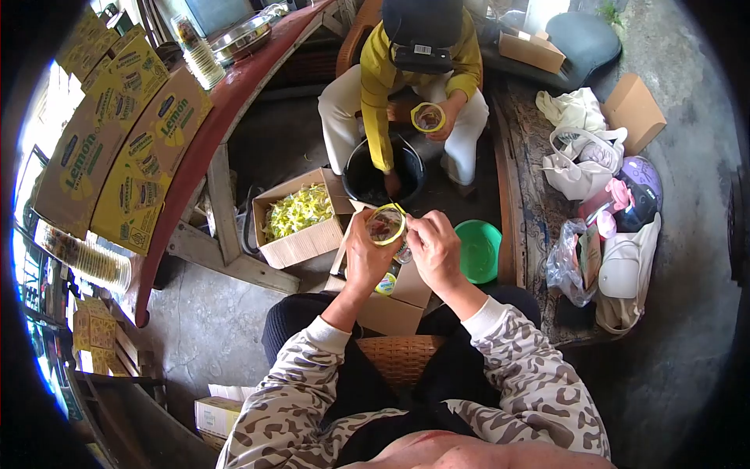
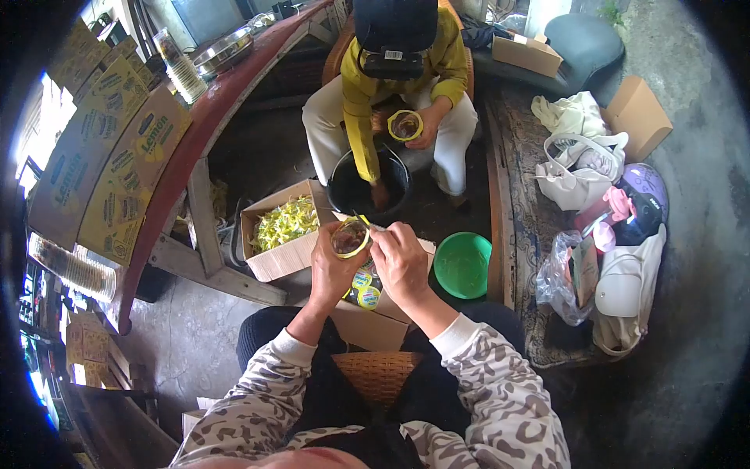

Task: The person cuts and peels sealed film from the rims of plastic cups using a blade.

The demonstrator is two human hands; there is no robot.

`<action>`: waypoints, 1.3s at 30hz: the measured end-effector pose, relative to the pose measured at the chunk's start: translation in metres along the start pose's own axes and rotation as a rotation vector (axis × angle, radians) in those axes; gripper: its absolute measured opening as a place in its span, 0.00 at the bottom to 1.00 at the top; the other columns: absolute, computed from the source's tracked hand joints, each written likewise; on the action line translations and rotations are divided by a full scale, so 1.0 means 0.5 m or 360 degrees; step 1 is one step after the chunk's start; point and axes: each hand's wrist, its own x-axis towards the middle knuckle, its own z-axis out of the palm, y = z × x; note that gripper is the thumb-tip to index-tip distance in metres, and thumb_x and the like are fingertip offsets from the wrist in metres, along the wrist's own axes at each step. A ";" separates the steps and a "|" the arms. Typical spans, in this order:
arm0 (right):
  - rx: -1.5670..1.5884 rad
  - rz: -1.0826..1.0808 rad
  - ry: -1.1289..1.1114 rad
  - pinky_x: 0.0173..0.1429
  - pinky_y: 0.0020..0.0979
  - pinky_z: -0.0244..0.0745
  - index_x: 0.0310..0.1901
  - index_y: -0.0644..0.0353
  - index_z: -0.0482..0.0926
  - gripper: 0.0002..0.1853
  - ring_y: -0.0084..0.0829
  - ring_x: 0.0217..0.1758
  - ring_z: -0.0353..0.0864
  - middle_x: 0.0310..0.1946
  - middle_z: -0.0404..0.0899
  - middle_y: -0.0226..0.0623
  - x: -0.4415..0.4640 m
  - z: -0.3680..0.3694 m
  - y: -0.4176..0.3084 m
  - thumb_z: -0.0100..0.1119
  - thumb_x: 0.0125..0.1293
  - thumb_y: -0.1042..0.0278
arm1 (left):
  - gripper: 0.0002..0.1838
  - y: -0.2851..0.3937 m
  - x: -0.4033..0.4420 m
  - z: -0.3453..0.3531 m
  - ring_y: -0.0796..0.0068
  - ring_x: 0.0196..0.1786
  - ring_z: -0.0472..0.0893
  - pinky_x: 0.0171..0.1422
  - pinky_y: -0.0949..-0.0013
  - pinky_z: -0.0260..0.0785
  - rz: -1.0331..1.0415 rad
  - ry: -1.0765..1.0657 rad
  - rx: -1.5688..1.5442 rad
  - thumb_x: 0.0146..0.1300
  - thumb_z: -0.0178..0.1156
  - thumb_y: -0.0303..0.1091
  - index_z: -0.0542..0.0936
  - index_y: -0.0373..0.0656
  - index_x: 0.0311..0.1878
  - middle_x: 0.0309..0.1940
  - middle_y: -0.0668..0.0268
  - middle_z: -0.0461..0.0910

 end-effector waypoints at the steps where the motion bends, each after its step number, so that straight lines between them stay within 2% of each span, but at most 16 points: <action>1: -0.0001 0.0038 0.0004 0.36 0.37 0.74 0.39 0.62 0.80 0.11 0.37 0.33 0.76 0.30 0.72 0.36 0.002 0.001 0.000 0.66 0.53 0.82 | 0.32 0.001 -0.003 0.005 0.57 0.48 0.84 0.53 0.61 0.77 -0.0016 -0.0011 -0.0041 0.50 0.75 0.33 0.71 0.32 0.56 0.45 0.50 0.81; 3: -0.0005 0.0078 0.0009 0.36 0.37 0.74 0.39 0.62 0.80 0.11 0.37 0.33 0.76 0.29 0.72 0.36 0.005 0.003 0.001 0.66 0.53 0.82 | 0.32 -0.001 -0.005 0.009 0.54 0.47 0.83 0.53 0.59 0.76 -0.0032 -0.0025 -0.0084 0.49 0.75 0.30 0.71 0.33 0.56 0.45 0.49 0.80; 5: 0.0101 0.0087 0.0065 0.30 0.37 0.71 0.35 0.62 0.79 0.07 0.38 0.28 0.76 0.27 0.74 0.38 0.007 0.004 0.004 0.66 0.56 0.82 | 0.33 -0.015 0.003 0.007 0.55 0.48 0.83 0.53 0.59 0.76 -0.0021 0.0023 -0.0056 0.48 0.75 0.29 0.71 0.33 0.56 0.45 0.50 0.80; 12: 0.0171 0.0141 0.0070 0.30 0.37 0.71 0.34 0.62 0.79 0.06 0.38 0.28 0.76 0.26 0.74 0.38 0.002 0.002 0.006 0.66 0.57 0.82 | 0.34 -0.013 0.007 -0.004 0.57 0.48 0.84 0.53 0.60 0.76 -0.0036 -0.0055 -0.0097 0.46 0.75 0.27 0.71 0.34 0.57 0.44 0.52 0.81; 16: 0.0126 0.0143 0.0072 0.30 0.36 0.71 0.34 0.62 0.79 0.06 0.38 0.27 0.76 0.26 0.74 0.38 0.006 0.002 0.016 0.66 0.57 0.82 | 0.34 0.008 0.000 0.000 0.59 0.48 0.84 0.54 0.62 0.76 0.0074 -0.0147 -0.0077 0.46 0.76 0.27 0.71 0.34 0.57 0.44 0.53 0.81; 18: 0.0125 0.0131 0.0082 0.30 0.36 0.71 0.35 0.63 0.79 0.06 0.38 0.27 0.76 0.26 0.75 0.38 0.004 0.002 0.018 0.66 0.57 0.83 | 0.34 0.001 0.012 -0.002 0.60 0.48 0.84 0.54 0.62 0.76 -0.0060 -0.0089 -0.0217 0.46 0.75 0.26 0.71 0.34 0.58 0.45 0.54 0.81; 22: 0.0213 0.0159 0.0053 0.29 0.35 0.72 0.37 0.63 0.80 0.07 0.37 0.27 0.77 0.27 0.76 0.38 0.003 -0.003 0.011 0.65 0.56 0.83 | 0.35 -0.001 0.022 -0.020 0.60 0.50 0.84 0.55 0.62 0.76 -0.0050 -0.0121 -0.0215 0.46 0.75 0.25 0.71 0.36 0.59 0.46 0.54 0.81; 28: 0.0260 0.0207 0.0028 0.32 0.37 0.72 0.35 0.62 0.79 0.09 0.37 0.29 0.77 0.27 0.74 0.37 0.003 0.001 0.018 0.65 0.53 0.84 | 0.39 0.013 0.019 -0.029 0.60 0.53 0.82 0.59 0.64 0.75 0.0008 -0.0321 -0.0184 0.42 0.76 0.24 0.70 0.36 0.61 0.49 0.54 0.80; 31: 0.0333 0.0254 0.0047 0.31 0.35 0.72 0.34 0.62 0.78 0.08 0.37 0.28 0.77 0.27 0.74 0.37 0.006 -0.001 0.017 0.66 0.55 0.83 | 0.45 0.000 0.030 -0.031 0.60 0.54 0.82 0.61 0.63 0.73 -0.0020 -0.0284 -0.0275 0.41 0.76 0.23 0.64 0.36 0.66 0.50 0.53 0.80; 32: 0.0347 0.0277 0.0057 0.30 0.35 0.72 0.33 0.61 0.78 0.08 0.36 0.28 0.77 0.27 0.74 0.37 0.007 -0.003 0.016 0.67 0.55 0.83 | 0.45 -0.009 0.031 -0.031 0.60 0.54 0.82 0.61 0.63 0.73 -0.0019 -0.0280 -0.0273 0.41 0.76 0.23 0.64 0.36 0.66 0.50 0.53 0.80; 34: 0.0340 0.0255 0.0064 0.30 0.35 0.72 0.33 0.61 0.78 0.08 0.36 0.28 0.77 0.27 0.74 0.36 0.008 -0.003 0.014 0.67 0.56 0.82 | 0.42 -0.013 0.036 -0.035 0.66 0.57 0.81 0.63 0.65 0.72 -0.0022 -0.0232 -0.0264 0.48 0.75 0.25 0.63 0.34 0.66 0.51 0.55 0.80; 36: 0.0330 0.0238 0.0074 0.30 0.35 0.72 0.33 0.61 0.78 0.08 0.36 0.28 0.77 0.27 0.74 0.36 0.008 -0.005 0.012 0.67 0.56 0.82 | 0.42 -0.018 0.033 -0.039 0.66 0.57 0.80 0.64 0.64 0.72 -0.0070 -0.0242 -0.0236 0.48 0.75 0.24 0.62 0.34 0.66 0.52 0.54 0.79; 39: 0.0276 0.0142 0.0036 0.31 0.36 0.73 0.33 0.61 0.78 0.08 0.36 0.29 0.77 0.27 0.74 0.36 0.008 -0.008 0.010 0.67 0.54 0.83 | 0.38 -0.023 0.038 -0.040 0.67 0.57 0.80 0.64 0.64 0.71 -0.0105 -0.0205 -0.0337 0.49 0.74 0.25 0.64 0.33 0.62 0.52 0.55 0.79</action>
